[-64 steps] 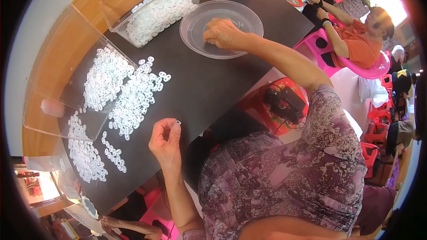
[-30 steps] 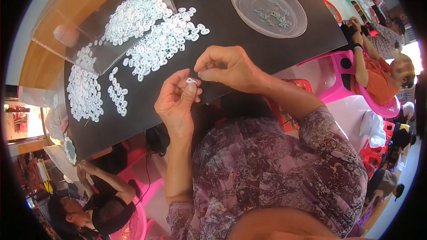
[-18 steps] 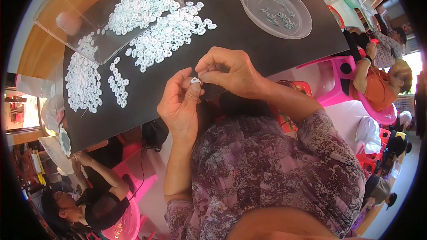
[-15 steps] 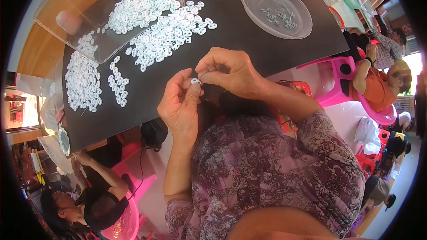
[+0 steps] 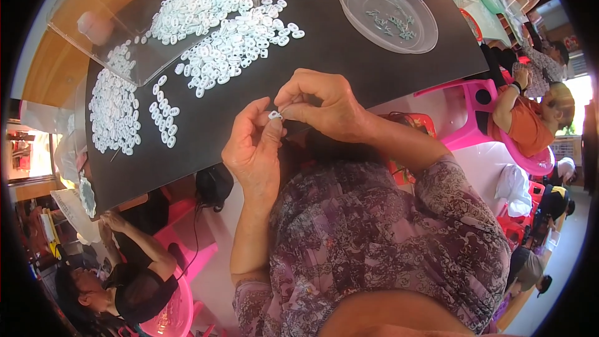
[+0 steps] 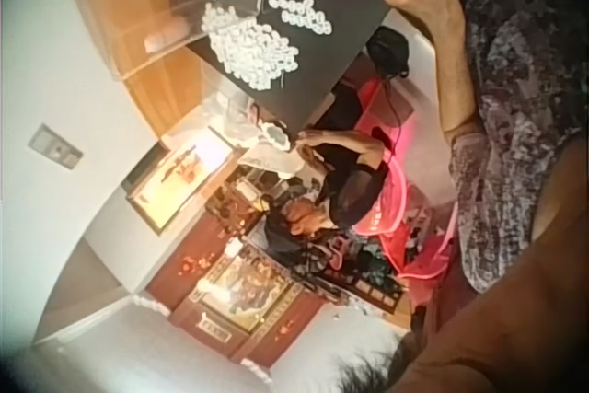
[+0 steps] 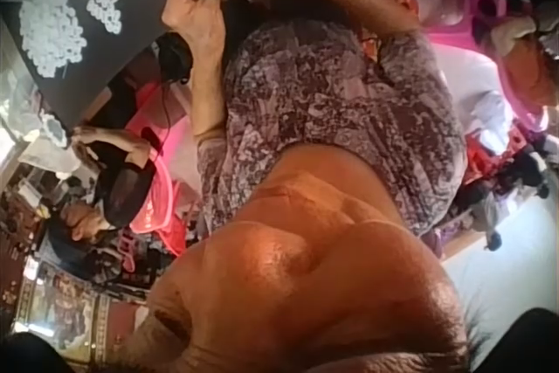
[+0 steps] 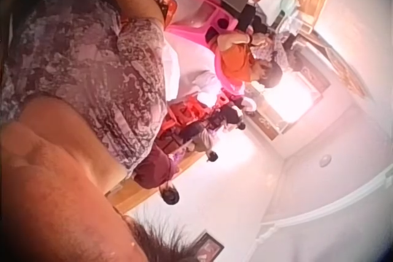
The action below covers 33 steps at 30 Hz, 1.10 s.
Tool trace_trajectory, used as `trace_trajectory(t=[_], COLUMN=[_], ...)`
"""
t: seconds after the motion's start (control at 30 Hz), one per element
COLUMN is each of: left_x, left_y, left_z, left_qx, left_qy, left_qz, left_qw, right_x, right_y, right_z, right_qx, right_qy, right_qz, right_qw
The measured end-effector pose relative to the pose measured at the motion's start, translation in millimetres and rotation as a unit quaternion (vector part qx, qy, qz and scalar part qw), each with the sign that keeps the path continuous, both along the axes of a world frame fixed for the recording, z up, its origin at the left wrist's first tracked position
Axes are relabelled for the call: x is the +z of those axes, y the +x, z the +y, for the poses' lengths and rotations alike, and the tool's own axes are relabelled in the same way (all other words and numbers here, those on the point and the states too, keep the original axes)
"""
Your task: Manual assembly of small white plastic components by fitting rings into larger circular housings.
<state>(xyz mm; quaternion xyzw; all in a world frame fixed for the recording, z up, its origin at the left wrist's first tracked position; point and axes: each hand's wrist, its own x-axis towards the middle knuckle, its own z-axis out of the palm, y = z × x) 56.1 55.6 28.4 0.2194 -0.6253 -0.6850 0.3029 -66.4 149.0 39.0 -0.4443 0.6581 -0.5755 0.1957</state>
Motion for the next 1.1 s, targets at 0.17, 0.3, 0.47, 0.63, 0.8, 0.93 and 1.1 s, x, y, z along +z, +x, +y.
trace_trajectory(t=[0.17, 0.3, 0.47, 0.63, 0.8, 0.93, 1.1], left_x=[-7.4, -4.9, -7.3, -9.8, -18.4, -14.1, -16.1], left_y=[-1.2, -3.4, -2.7, -2.5, -4.8, -5.0, -5.9], left_z=[1.1, 0.1, -0.8, -2.4, -5.1, -3.2, -5.5], left_qx=[0.012, 0.017, 0.013, 0.025, 0.051, 0.030, 0.021], left_qy=[-0.061, -0.045, -0.036, -0.116, -0.289, -0.156, -0.047], left_qz=[-0.007, 0.004, 0.014, -0.012, -0.029, -0.034, -0.003], left_qw=[0.998, 0.999, 0.999, 0.993, 0.956, 0.987, 0.999], right_x=[-6.6, -9.5, -8.3, -13.5, -19.2, -22.2, -13.1], right_y=[-0.7, -4.2, -6.9, -6.1, -1.2, -5.7, -6.4], right_z=[-3.2, -8.7, -7.2, -7.1, -10.9, -7.5, -5.4], right_qx=[0.000, -0.002, 0.018, 0.020, 0.009, 0.023, 0.026], right_qy=[-0.011, -0.061, -0.032, -0.027, -0.020, 0.006, 0.088], right_qz=[0.083, 0.179, 0.175, 0.192, 0.187, 0.141, -0.013], right_qw=[0.996, 0.982, 0.984, 0.981, 0.982, 0.990, 0.996])
